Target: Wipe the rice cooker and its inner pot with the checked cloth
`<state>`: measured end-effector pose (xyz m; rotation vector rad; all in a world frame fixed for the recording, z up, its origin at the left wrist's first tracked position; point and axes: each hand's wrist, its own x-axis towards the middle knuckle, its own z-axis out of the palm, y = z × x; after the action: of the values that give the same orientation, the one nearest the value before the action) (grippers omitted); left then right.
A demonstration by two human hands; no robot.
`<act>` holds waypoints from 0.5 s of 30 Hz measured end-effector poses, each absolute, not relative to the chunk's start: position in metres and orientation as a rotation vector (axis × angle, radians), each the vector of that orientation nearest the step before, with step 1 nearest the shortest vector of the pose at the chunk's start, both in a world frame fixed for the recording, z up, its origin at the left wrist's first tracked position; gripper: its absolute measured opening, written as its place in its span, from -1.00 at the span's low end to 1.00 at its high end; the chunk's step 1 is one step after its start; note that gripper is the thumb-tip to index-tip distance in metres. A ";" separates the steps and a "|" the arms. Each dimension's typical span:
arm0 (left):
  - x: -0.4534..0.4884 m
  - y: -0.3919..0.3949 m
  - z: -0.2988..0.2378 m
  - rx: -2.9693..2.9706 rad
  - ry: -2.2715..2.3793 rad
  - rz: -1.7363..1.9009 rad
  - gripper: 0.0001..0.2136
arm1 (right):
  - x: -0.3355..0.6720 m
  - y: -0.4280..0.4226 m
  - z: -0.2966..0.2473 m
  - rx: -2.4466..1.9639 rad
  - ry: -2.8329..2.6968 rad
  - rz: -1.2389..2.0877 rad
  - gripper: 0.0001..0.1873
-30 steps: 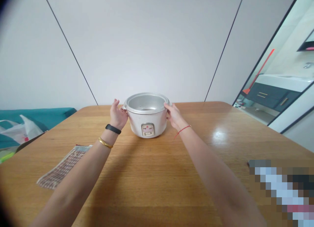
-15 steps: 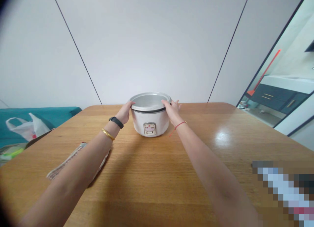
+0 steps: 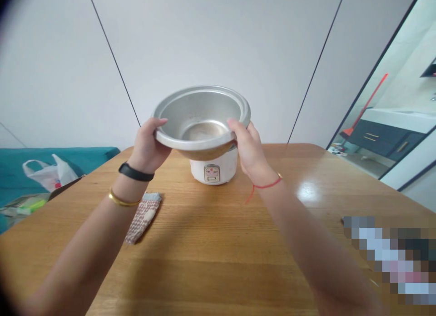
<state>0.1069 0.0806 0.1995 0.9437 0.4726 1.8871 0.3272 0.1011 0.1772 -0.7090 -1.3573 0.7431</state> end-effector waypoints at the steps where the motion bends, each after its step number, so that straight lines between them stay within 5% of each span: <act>1: 0.108 0.061 0.197 0.912 0.504 1.881 -0.60 | 0.327 0.081 0.169 -0.699 -1.365 0.755 -0.54; 9: 0.065 -0.034 0.147 0.737 0.838 2.139 -0.50 | 0.317 0.002 0.057 -0.898 -1.194 0.495 -0.66; 12: 0.042 -0.047 0.153 0.829 0.824 2.353 -0.45 | 0.268 -0.004 0.028 -0.895 -1.747 0.613 -0.82; 15: 0.035 -0.048 0.159 0.903 0.777 2.452 -0.39 | 0.182 -0.002 0.019 -0.672 -2.336 0.611 -0.68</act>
<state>0.0350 -0.0477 0.1593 0.9034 0.7774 2.4524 0.1822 -0.0017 0.0194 -0.6720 -2.3364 0.6110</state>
